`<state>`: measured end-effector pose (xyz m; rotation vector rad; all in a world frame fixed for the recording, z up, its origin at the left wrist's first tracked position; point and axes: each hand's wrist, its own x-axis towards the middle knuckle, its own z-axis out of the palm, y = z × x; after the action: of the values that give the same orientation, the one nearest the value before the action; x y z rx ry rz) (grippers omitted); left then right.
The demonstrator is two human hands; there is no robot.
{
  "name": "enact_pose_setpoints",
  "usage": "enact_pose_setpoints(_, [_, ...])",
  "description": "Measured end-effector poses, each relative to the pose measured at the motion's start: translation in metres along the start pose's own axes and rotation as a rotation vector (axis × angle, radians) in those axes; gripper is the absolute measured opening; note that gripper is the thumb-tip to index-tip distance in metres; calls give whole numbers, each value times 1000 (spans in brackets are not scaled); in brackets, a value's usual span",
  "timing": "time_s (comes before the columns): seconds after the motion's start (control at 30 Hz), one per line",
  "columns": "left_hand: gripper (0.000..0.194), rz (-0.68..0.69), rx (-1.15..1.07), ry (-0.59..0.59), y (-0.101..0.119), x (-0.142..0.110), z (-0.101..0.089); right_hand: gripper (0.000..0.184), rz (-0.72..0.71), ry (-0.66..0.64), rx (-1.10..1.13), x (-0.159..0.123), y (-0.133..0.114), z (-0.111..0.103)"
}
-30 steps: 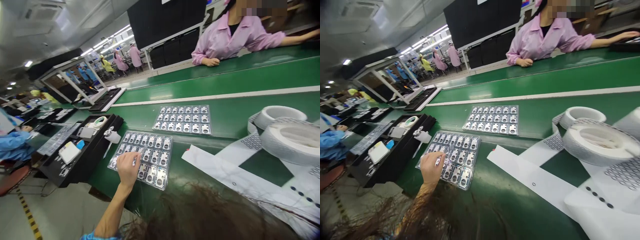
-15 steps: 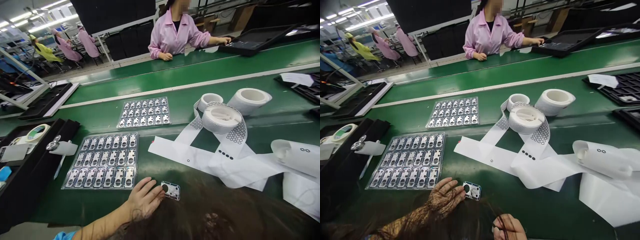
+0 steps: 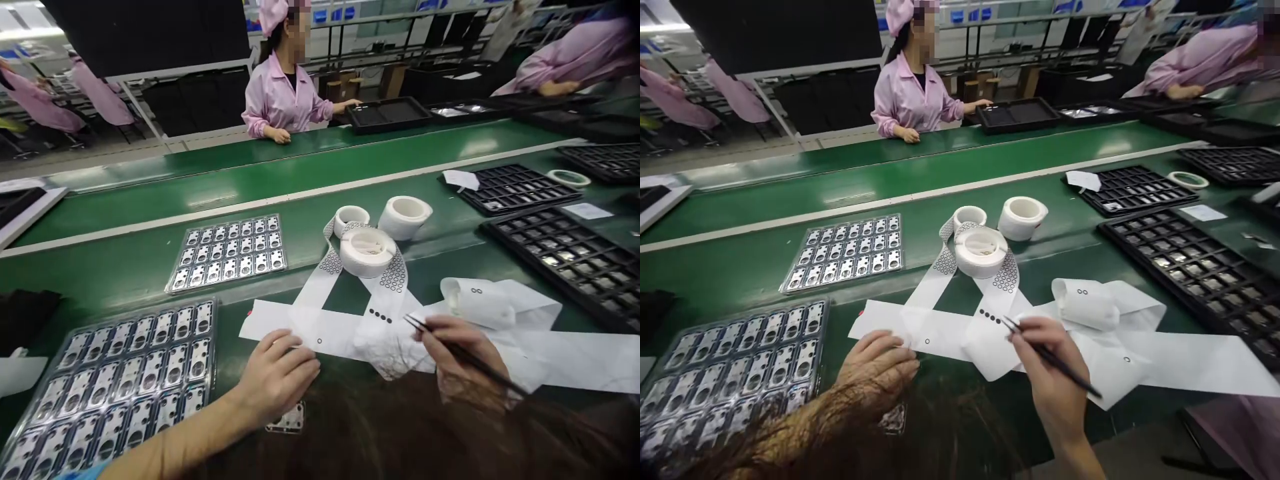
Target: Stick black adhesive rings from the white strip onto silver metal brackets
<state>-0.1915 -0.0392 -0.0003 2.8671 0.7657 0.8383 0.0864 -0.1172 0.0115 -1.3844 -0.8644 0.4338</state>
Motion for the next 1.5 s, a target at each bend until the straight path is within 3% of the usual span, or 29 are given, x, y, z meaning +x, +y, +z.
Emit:
enact_pose_setpoints(0.2, [15, 189, -70, -156, -1, 115, 62, 23, 175, -20, 86, 87, 43, -1])
enact_pose_setpoints(0.3, [13, 229, -72, -230, 4, 152, 95, 25, 243, -8, 50, 100, 66, -3])
enact_pose_setpoints(0.43, [16, 179, -68, -277, 7, 179, 128, 25, 328, -23, 55, 102, 81, -5])
enact_pose_setpoints(0.57, [16, 50, -64, -276, 8, 188, 143, 23, 362, -9, 31, 104, 81, -2])
enact_pose_setpoints(0.77, [19, -66, -122, -253, 12, 186, 149, 23, 362, -33, -18, 106, 76, 1])
enact_pose_setpoints(1.03, [21, -117, -260, -175, 8, 180, 153, 21, 369, -45, -130, 104, 80, 0])
enact_pose_setpoints(1.5, [4, -121, -310, -124, 5, 179, 159, 20, 414, -34, -145, 103, 73, 1])
